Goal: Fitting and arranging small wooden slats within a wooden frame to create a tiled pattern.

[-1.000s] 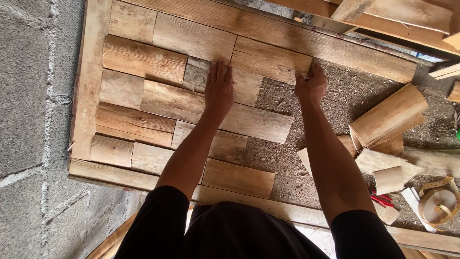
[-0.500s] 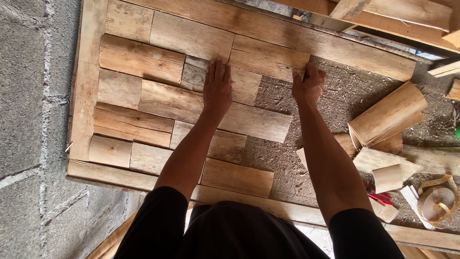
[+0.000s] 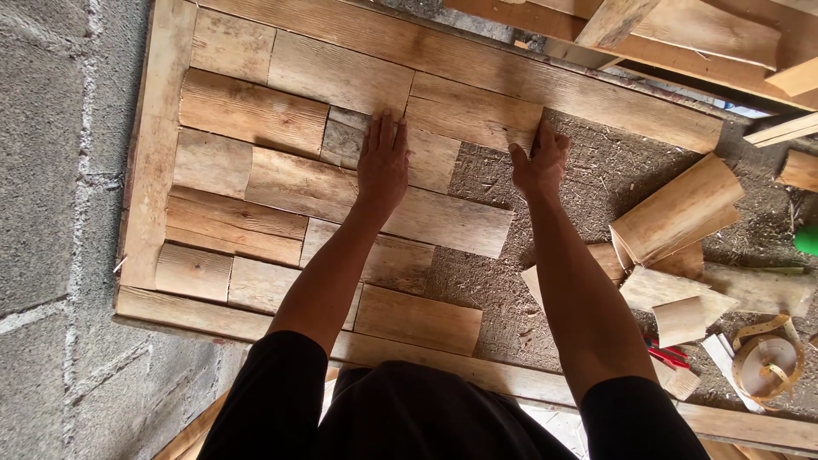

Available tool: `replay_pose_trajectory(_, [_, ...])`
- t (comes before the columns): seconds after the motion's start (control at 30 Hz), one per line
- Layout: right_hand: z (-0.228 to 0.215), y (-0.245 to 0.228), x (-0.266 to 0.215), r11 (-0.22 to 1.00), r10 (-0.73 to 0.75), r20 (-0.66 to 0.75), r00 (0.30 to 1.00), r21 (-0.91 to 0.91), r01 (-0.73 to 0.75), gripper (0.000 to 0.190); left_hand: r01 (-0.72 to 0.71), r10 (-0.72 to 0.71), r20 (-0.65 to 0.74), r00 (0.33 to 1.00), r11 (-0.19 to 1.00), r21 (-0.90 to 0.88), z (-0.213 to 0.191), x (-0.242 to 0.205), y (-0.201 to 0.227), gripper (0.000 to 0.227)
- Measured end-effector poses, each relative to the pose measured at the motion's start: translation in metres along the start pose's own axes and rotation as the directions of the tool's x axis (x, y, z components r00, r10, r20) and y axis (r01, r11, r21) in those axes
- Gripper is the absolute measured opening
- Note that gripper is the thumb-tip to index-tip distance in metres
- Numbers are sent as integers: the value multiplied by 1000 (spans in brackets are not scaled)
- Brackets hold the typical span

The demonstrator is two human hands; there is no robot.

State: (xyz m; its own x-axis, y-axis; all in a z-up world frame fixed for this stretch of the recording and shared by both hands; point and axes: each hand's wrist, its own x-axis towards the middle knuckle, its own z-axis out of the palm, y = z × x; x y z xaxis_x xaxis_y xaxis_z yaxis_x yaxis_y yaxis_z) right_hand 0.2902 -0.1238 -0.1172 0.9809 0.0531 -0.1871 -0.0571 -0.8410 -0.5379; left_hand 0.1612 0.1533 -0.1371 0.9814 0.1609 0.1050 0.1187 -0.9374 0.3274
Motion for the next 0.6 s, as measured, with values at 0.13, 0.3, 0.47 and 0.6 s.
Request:
replay_pose_trajectory(0.13, [-12, -10, -7, 995, 95, 66, 993, 6, -96, 84, -12, 12, -17, 1000, 1000, 23, -1, -1, -1, 66])
replay_pose_trajectory(0.3, [4, 32, -9, 854, -21, -37, 999, 519, 37, 68, 10, -10, 0, 1000, 1000, -28, -12, -2, 2, 65])
replay_pose_trajectory(0.47, [-31, 23, -76, 909, -36, -266, 963, 391, 142, 54, -14, 14, -29, 999, 1000, -17, -20, -9, 5, 66])
replay_pose_trajectory(0.6, [-54, 46, -140, 936, -154, -339, 928, 251, 247, 47, -186, 180, -139, 974, 982, -33, 22, -33, 3, 51])
